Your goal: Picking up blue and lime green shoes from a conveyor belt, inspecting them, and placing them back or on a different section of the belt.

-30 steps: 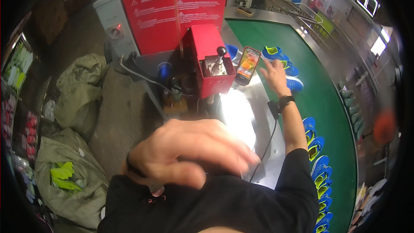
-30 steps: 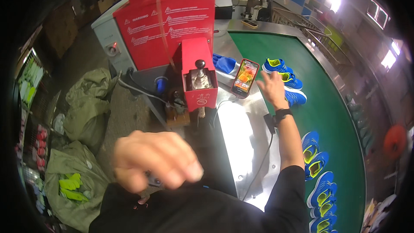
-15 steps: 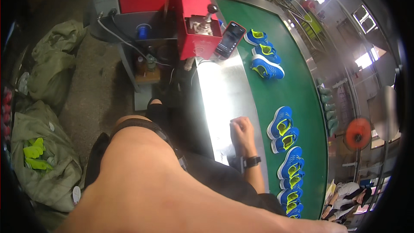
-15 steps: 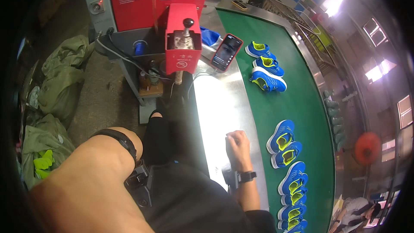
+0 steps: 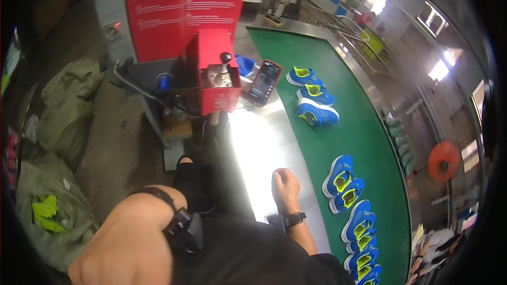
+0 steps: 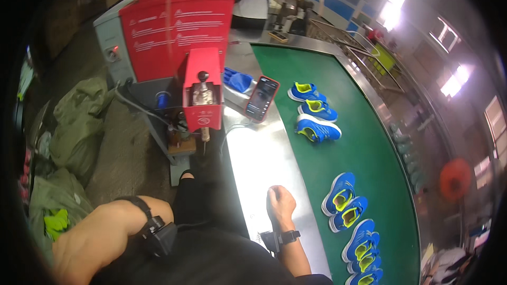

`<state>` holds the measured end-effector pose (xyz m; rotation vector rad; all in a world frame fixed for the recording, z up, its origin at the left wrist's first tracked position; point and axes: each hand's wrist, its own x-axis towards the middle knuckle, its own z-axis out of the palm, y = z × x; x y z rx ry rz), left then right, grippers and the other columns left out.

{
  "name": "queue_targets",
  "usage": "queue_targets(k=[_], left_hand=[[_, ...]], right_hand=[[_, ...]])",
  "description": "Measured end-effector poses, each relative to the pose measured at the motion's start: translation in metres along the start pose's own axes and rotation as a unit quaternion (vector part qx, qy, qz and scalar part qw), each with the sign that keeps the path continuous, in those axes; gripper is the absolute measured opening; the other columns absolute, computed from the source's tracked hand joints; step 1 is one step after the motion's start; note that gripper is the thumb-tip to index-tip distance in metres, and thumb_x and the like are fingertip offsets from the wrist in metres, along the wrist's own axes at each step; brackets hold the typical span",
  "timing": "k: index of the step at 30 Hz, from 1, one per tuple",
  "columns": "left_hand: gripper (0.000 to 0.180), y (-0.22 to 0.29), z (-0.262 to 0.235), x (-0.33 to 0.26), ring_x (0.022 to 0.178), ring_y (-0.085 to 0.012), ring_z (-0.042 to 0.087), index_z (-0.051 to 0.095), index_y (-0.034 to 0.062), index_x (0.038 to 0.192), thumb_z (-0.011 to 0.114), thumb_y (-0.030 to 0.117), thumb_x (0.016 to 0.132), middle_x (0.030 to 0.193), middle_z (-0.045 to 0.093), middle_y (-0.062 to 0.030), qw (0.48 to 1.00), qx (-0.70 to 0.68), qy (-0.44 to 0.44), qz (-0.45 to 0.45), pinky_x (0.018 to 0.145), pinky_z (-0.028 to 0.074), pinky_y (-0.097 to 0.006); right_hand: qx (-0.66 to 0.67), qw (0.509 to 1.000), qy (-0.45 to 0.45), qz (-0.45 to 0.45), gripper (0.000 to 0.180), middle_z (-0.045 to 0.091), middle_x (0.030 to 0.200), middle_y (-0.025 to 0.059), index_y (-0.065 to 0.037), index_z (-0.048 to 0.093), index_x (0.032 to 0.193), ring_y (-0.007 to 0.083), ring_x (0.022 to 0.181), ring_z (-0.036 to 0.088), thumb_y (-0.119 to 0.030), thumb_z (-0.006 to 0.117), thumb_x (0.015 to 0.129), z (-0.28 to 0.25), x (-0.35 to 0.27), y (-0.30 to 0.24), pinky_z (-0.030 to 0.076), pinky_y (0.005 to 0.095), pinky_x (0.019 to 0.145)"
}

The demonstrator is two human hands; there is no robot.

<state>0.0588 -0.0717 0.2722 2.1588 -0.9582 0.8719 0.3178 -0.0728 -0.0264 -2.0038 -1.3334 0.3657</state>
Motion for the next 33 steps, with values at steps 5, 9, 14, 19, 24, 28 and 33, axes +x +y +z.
queue_targets(k=[5, 9, 14, 19, 24, 28, 33], left_hand=[[0.035, 0.006, -0.021, -0.009, 0.110, -0.0307, 0.063, 0.068, -0.0001, 0.108, 0.062, 0.032, 0.095, 0.114, 0.067, -0.0183, 0.989, -0.133, 0.004, 0.071, 0.086, 0.052, -0.038], [0.036, -0.004, -0.047, -0.004, 0.110, -0.0312, 0.063, 0.069, 0.0003, 0.107, 0.063, 0.033, 0.094, 0.114, 0.067, -0.0185, 0.937, -0.318, -0.015, 0.147, 0.085, 0.053, -0.038], [0.039, -0.083, -0.046, 0.002, 0.107, -0.0310, 0.063, 0.066, 0.0001, 0.106, 0.055, 0.037, 0.098, 0.109, 0.067, -0.0215, 0.915, -0.332, 0.115, 0.199, 0.083, 0.052, -0.041], [0.052, -0.092, -0.016, 0.005, 0.110, -0.0326, 0.062, 0.062, -0.0031, 0.111, 0.051, 0.046, 0.095, 0.113, 0.064, -0.0235, 0.893, -0.431, 0.011, 0.127, 0.087, 0.049, -0.042], [0.066, -0.095, -0.010, 0.013, 0.113, -0.0342, 0.060, 0.057, -0.0062, 0.116, 0.047, 0.054, 0.092, 0.117, 0.061, -0.0255, 0.872, -0.479, -0.034, 0.094, 0.091, 0.046, -0.043], [0.077, -0.102, -0.010, 0.017, 0.115, -0.0354, 0.058, 0.054, -0.0087, 0.120, 0.044, 0.061, 0.089, 0.120, 0.059, -0.0271, 0.857, -0.508, -0.058, 0.072, 0.095, 0.044, -0.043], [0.090, -0.111, -0.009, 0.028, 0.118, -0.0370, 0.056, 0.050, -0.0119, 0.125, 0.040, 0.069, 0.086, 0.124, 0.057, -0.0290, 0.819, -0.563, -0.106, 0.037, 0.099, 0.041, -0.044]], right_hand=[[0.011, 0.999, 0.007, -0.036, 0.018, 0.069, 0.088, 0.0130, -0.008, 0.069, 0.088, 0.0329, 0.086, 0.065, -0.024, 0.060, 0.085, -0.002, 0.005, -0.004, 0.050, 0.0410, 0.079], [0.009, 0.998, 0.010, -0.053, 0.013, 0.068, 0.087, 0.0130, -0.007, 0.069, 0.086, 0.0323, 0.084, 0.065, -0.018, 0.062, 0.082, -0.009, 0.001, 0.000, 0.050, 0.0407, 0.077], [0.056, 0.997, 0.006, -0.051, 0.009, 0.067, 0.082, 0.0131, -0.007, 0.067, 0.083, 0.0315, 0.079, 0.065, -0.015, 0.063, 0.081, -0.006, 0.007, 0.010, 0.050, 0.0410, 0.073], [0.033, 0.998, -0.035, -0.027, 0.010, 0.066, 0.080, 0.0133, -0.007, 0.066, 0.082, 0.0318, 0.076, 0.064, -0.015, 0.062, 0.082, -0.003, 0.011, 0.012, 0.050, 0.0402, 0.070], [0.061, 0.997, -0.007, -0.056, 0.010, 0.065, 0.079, 0.0133, -0.005, 0.065, 0.082, 0.0314, 0.073, 0.064, -0.014, 0.062, 0.083, 0.000, 0.005, 0.010, 0.049, 0.0390, 0.068], [0.041, 0.996, 0.051, -0.053, 0.010, 0.065, 0.078, 0.0135, -0.005, 0.066, 0.082, 0.0309, 0.068, 0.063, -0.014, 0.062, 0.083, 0.001, 0.011, 0.007, 0.049, 0.0385, 0.063], [0.058, 0.995, 0.002, -0.078, 0.011, 0.065, 0.081, 0.0142, -0.004, 0.065, 0.082, 0.0333, 0.075, 0.063, -0.014, 0.061, 0.083, -0.015, 0.009, -0.001, 0.049, 0.0392, 0.067]])
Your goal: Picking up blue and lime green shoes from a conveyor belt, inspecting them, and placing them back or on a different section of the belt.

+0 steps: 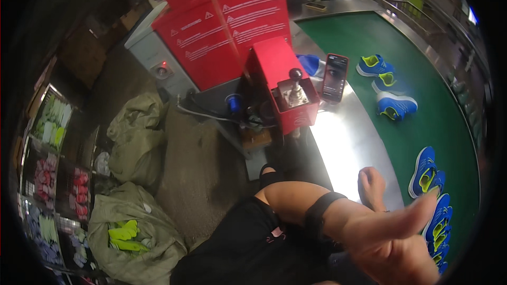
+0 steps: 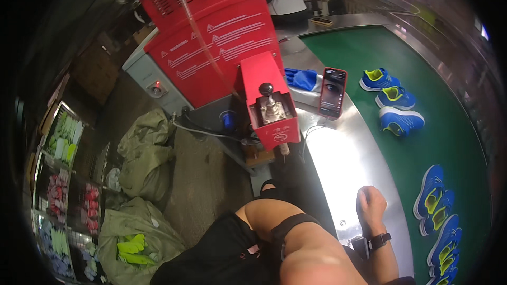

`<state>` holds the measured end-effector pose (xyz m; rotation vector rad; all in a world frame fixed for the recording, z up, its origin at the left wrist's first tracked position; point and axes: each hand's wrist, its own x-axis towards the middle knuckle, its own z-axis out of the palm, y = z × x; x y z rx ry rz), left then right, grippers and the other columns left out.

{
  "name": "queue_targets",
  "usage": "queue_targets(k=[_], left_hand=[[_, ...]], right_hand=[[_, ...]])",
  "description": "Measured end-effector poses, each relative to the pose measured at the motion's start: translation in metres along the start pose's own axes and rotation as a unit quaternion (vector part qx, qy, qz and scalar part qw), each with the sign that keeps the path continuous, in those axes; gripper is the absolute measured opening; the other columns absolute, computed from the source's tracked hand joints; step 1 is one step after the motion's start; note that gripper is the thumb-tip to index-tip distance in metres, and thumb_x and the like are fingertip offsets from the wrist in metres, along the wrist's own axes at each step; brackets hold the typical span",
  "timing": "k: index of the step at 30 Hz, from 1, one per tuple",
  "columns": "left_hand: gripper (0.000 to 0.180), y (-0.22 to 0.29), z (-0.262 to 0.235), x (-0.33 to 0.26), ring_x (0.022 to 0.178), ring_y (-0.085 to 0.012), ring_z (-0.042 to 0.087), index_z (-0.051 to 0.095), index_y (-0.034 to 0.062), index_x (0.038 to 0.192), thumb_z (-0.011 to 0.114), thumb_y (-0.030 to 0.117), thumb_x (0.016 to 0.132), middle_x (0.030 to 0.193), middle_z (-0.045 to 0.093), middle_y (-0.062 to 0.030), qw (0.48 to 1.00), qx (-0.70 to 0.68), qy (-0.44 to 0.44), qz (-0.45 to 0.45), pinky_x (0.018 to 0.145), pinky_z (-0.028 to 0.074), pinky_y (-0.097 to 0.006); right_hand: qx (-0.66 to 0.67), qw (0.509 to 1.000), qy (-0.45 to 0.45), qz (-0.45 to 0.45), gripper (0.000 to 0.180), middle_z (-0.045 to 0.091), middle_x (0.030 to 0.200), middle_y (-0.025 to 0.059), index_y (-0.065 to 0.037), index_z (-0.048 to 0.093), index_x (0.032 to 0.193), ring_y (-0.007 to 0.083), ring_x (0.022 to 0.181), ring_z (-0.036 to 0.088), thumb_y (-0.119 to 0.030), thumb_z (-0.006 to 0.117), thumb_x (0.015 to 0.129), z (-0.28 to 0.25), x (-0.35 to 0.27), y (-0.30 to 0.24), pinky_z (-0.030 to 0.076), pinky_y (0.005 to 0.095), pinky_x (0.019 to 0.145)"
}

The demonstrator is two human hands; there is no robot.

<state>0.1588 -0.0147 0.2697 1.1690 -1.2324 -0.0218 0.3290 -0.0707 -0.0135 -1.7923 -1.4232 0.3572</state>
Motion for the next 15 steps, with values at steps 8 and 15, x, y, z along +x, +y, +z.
queue_targets(k=[8, 15], left_hand=[[0.112, -0.006, -0.046, -0.041, 0.123, -0.0395, 0.053, 0.043, -0.0169, 0.133, 0.034, 0.083, 0.081, 0.131, 0.052, -0.0322, 0.969, -0.155, -0.027, -0.191, 0.106, 0.037, -0.046], [0.056, -0.097, -0.042, -0.154, 0.124, -0.0281, 0.052, 0.039, -0.0015, 0.143, 0.056, 0.028, 0.098, 0.139, 0.051, -0.0182, 0.778, 0.216, 0.300, -0.508, 0.102, 0.043, -0.038]], right_hand=[[-0.071, 0.979, -0.184, -0.052, 0.022, 0.068, 0.093, 0.0184, -0.002, 0.070, 0.095, 0.0315, 0.085, 0.066, -0.020, 0.061, 0.087, -0.115, 0.048, 0.027, 0.051, 0.0389, 0.076], [-0.354, 0.899, -0.029, 0.256, 0.034, 0.069, 0.086, 0.0228, 0.000, 0.071, 0.092, 0.0385, 0.079, 0.068, -0.032, 0.065, 0.083, -0.296, -0.002, 0.093, 0.054, 0.0440, 0.071]])
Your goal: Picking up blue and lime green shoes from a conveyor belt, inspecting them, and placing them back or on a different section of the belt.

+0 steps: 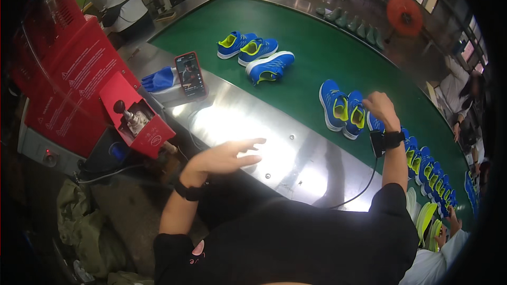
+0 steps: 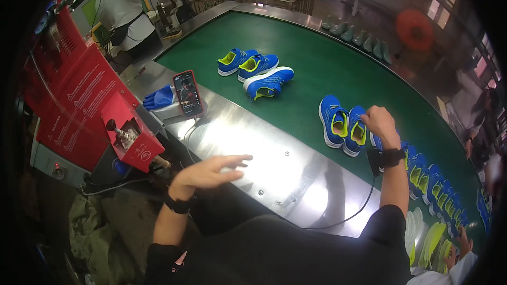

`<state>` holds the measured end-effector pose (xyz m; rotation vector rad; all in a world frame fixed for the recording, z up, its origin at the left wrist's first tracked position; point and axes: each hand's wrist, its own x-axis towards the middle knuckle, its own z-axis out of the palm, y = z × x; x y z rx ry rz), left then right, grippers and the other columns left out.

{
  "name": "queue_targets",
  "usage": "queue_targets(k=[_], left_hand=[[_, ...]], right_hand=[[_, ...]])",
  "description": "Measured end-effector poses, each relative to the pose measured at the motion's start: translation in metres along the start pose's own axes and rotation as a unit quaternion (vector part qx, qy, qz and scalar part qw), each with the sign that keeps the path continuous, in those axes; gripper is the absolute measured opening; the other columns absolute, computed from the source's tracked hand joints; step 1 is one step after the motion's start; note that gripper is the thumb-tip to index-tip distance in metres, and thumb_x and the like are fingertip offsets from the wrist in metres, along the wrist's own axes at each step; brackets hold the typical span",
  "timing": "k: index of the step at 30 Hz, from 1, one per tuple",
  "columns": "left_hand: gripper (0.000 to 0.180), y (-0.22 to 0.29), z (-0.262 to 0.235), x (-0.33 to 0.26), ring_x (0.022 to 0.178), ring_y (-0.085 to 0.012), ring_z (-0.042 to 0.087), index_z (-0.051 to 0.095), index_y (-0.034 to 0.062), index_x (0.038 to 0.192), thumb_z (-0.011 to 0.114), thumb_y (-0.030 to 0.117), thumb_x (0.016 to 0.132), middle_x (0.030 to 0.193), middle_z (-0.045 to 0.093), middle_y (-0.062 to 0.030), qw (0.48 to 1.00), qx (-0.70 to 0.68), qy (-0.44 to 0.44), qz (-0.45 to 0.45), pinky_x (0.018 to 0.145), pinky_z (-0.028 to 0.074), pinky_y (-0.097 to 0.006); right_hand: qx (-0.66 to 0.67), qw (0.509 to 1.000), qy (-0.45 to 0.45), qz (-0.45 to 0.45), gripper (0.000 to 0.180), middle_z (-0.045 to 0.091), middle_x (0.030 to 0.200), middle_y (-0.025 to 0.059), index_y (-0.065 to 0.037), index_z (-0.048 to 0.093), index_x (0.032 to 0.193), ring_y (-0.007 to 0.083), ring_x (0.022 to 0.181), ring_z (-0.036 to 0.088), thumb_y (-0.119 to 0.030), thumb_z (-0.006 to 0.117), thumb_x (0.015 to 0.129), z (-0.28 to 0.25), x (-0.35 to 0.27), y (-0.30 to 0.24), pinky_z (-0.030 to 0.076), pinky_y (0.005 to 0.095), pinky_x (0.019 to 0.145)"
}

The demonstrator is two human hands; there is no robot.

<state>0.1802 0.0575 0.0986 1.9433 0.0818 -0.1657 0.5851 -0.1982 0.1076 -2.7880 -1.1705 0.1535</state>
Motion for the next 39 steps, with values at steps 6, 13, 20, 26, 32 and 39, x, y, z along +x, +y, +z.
queue_targets(k=[6, 13, 20, 26, 32, 39], left_hand=[[0.062, -0.075, 0.072, 0.007, 0.133, -0.0301, 0.045, 0.043, -0.0036, 0.140, 0.059, 0.037, 0.095, 0.142, 0.047, -0.0223, 0.993, -0.091, 0.028, -0.066, 0.110, 0.035, -0.038], [0.051, -0.091, 0.097, 0.003, 0.129, -0.0239, 0.047, 0.043, -0.0019, 0.141, 0.053, 0.027, 0.100, 0.141, 0.047, -0.0167, 0.966, -0.234, 0.108, -0.023, 0.108, 0.037, -0.035], [0.054, -0.122, 0.103, -0.033, 0.129, -0.0284, 0.049, 0.043, -0.0027, 0.140, 0.046, 0.036, 0.103, 0.138, 0.051, -0.0176, 0.875, -0.442, 0.198, -0.017, 0.109, 0.037, -0.040], [0.096, -0.126, 0.067, -0.024, 0.136, -0.0344, 0.041, 0.028, -0.0020, 0.148, 0.021, 0.075, 0.091, 0.148, 0.039, -0.0215, 0.676, -0.715, 0.137, 0.115, 0.111, 0.034, -0.047], [0.094, -0.120, 0.100, -0.046, 0.124, -0.0297, 0.053, 0.034, 0.0077, 0.147, 0.035, 0.079, 0.085, 0.139, 0.049, -0.0169, 0.494, -0.816, 0.109, 0.281, 0.104, 0.045, -0.045], [0.070, -0.132, 0.116, -0.100, 0.112, -0.0227, 0.060, 0.050, 0.0073, 0.133, 0.049, 0.063, 0.091, 0.123, 0.062, -0.0121, 0.499, -0.772, 0.236, 0.316, 0.098, 0.049, -0.038]], right_hand=[[-0.034, 0.984, -0.063, 0.164, 0.070, 0.066, 0.101, 0.0307, 0.005, 0.069, 0.100, 0.0444, 0.100, 0.064, -0.062, 0.054, 0.085, 0.081, 0.002, -0.002, 0.051, 0.0460, 0.087], [0.077, 0.986, 0.044, 0.143, 0.051, 0.068, 0.090, 0.0280, 0.006, 0.070, 0.089, 0.0409, 0.091, 0.067, -0.039, 0.072, 0.067, 0.099, 0.025, 0.025, 0.052, 0.0463, 0.078], [0.155, 0.982, 0.109, -0.006, 0.033, 0.068, 0.085, 0.0222, 0.001, 0.068, 0.092, 0.0395, 0.083, 0.065, -0.027, 0.063, 0.076, 0.059, 0.002, -0.043, 0.051, 0.0437, 0.078], [0.053, 0.831, 0.093, -0.546, 0.021, 0.062, 0.113, 0.0101, -0.006, 0.064, 0.084, 0.0313, 0.115, 0.052, -0.006, 0.067, 0.064, -0.005, 0.003, -0.204, 0.040, 0.0446, 0.099], [-0.026, 0.597, -0.007, -0.802, 0.017, 0.058, 0.121, 0.0062, -0.009, 0.067, 0.088, 0.0273, 0.120, 0.050, -0.011, 0.070, 0.071, 0.028, -0.054, -0.342, 0.035, 0.0474, 0.108], [0.174, 0.790, -0.205, -0.552, 0.052, 0.056, 0.123, 0.0120, -0.008, 0.060, 0.115, 0.0320, 0.097, 0.062, -0.035, 0.078, 0.075, 0.040, -0.081, -0.361, 0.052, 0.0399, 0.082]])
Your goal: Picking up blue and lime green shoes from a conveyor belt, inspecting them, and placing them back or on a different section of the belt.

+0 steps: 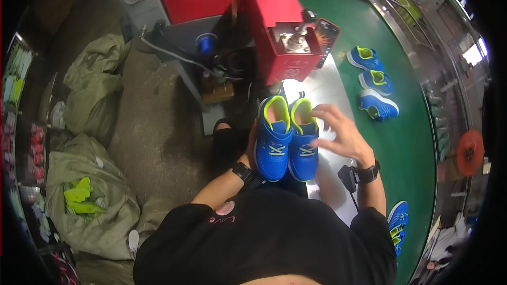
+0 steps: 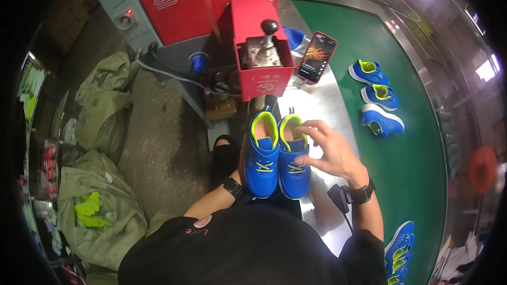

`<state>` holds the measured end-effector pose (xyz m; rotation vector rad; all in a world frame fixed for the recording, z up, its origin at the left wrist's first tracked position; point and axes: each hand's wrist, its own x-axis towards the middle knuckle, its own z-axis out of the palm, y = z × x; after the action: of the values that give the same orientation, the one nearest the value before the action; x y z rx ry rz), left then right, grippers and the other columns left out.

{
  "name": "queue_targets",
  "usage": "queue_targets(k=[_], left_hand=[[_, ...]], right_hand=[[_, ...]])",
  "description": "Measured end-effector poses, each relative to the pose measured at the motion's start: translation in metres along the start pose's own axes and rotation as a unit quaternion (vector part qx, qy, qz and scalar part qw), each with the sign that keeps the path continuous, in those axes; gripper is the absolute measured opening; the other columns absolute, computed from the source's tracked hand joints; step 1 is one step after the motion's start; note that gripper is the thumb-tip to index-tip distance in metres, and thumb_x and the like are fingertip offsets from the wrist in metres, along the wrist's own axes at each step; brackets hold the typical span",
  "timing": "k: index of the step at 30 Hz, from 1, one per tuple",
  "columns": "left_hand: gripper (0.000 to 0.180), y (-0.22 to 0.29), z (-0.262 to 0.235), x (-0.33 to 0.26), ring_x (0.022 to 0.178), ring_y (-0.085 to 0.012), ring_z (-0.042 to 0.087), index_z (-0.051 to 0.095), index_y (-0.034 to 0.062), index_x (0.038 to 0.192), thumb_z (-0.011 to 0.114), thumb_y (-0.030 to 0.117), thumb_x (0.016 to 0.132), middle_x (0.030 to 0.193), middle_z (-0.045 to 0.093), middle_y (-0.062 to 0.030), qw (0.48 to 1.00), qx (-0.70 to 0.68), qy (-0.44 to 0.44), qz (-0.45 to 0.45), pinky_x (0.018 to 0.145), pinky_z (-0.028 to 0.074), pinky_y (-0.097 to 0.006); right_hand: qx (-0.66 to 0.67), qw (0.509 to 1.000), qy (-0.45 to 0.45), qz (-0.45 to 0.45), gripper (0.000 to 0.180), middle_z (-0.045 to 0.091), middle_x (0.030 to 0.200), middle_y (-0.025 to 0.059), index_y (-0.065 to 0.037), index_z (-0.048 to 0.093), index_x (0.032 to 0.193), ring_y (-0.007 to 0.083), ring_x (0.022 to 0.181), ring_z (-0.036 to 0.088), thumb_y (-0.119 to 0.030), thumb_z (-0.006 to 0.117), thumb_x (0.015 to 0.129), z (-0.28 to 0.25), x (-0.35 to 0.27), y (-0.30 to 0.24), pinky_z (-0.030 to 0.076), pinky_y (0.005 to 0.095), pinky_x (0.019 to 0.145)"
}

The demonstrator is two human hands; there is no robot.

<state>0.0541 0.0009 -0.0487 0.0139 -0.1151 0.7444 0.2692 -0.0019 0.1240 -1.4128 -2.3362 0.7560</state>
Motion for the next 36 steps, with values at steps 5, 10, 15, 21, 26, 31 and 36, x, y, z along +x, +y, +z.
queue_targets(k=[5, 10, 15, 21, 26, 31, 36], left_hand=[[0.067, 0.006, 0.013, 0.000, 0.111, -0.0213, 0.060, 0.050, 0.0097, 0.133, 0.046, 0.063, 0.093, 0.124, 0.061, -0.0100, 0.999, 0.007, 0.031, 0.017, 0.098, 0.048, -0.037], [0.065, 0.014, 0.032, 0.025, 0.109, -0.0192, 0.060, 0.050, 0.0090, 0.132, 0.044, 0.062, 0.094, 0.122, 0.061, -0.0092, 0.997, 0.029, -0.027, 0.073, 0.097, 0.049, -0.035], [0.065, 0.031, 0.042, 0.044, 0.103, -0.0173, 0.061, 0.050, 0.0083, 0.130, 0.042, 0.063, 0.095, 0.116, 0.061, -0.0076, 0.991, 0.075, -0.073, 0.078, 0.093, 0.050, -0.033], [0.067, 0.015, 0.045, 0.020, 0.111, -0.0184, 0.059, 0.042, 0.0095, 0.140, 0.038, 0.061, 0.097, 0.127, 0.058, -0.0087, 0.996, 0.031, -0.020, 0.082, 0.098, 0.048, -0.034], [0.068, 0.015, 0.037, 0.004, 0.114, -0.0207, 0.058, 0.041, 0.0084, 0.141, 0.036, 0.061, 0.098, 0.131, 0.056, -0.0098, 0.998, -0.008, -0.020, 0.059, 0.100, 0.047, -0.036], [0.070, 0.031, 0.038, -0.003, 0.115, -0.0219, 0.056, 0.045, 0.0075, 0.138, 0.043, 0.062, 0.094, 0.131, 0.057, -0.0111, 0.990, 0.055, 0.076, 0.109, 0.101, 0.045, -0.036], [0.067, 0.061, 0.063, -0.004, 0.104, -0.0206, 0.062, 0.052, 0.0046, 0.129, 0.042, 0.061, 0.095, 0.118, 0.063, -0.0103, 0.983, 0.131, -0.004, 0.130, 0.094, 0.049, -0.034]], right_hand=[[0.016, 1.000, -0.021, 0.000, 0.051, 0.056, 0.119, 0.0128, -0.005, 0.056, 0.118, 0.0307, 0.096, 0.063, -0.018, 0.078, 0.073, 0.038, 0.001, 0.014, 0.054, 0.0388, 0.077], [0.059, 0.997, 0.056, -0.007, 0.045, 0.056, 0.117, 0.0116, -0.003, 0.059, 0.111, 0.0298, 0.098, 0.062, 0.004, 0.072, 0.070, 0.032, 0.007, 0.019, 0.052, 0.0352, 0.078], [0.051, 0.993, 0.103, -0.026, 0.046, 0.056, 0.117, 0.0104, -0.004, 0.059, 0.113, 0.0262, 0.097, 0.061, 0.007, 0.070, 0.069, 0.011, 0.021, 0.011, 0.051, 0.0334, 0.076], [0.031, 0.995, 0.076, -0.062, 0.040, 0.057, 0.115, 0.0102, -0.002, 0.059, 0.110, 0.0229, 0.093, 0.061, 0.005, 0.070, 0.073, 0.018, 0.009, 0.000, 0.051, 0.0312, 0.071], [0.084, 0.992, 0.088, -0.037, 0.039, 0.057, 0.114, 0.0111, -0.001, 0.059, 0.111, 0.0208, 0.085, 0.060, -0.002, 0.075, 0.075, 0.032, 0.010, 0.004, 0.051, 0.0297, 0.070], [0.121, 0.988, 0.083, -0.052, 0.040, 0.052, 0.122, 0.0102, -0.004, 0.055, 0.119, 0.0178, 0.076, 0.061, -0.008, 0.073, 0.083, 0.062, 0.034, 0.005, 0.052, 0.0308, 0.070], [0.077, 0.983, 0.134, -0.098, 0.040, 0.051, 0.124, 0.0112, -0.007, 0.055, 0.120, 0.0201, 0.084, 0.062, -0.007, 0.071, 0.083, 0.067, 0.057, -0.002, 0.052, 0.0331, 0.071]])
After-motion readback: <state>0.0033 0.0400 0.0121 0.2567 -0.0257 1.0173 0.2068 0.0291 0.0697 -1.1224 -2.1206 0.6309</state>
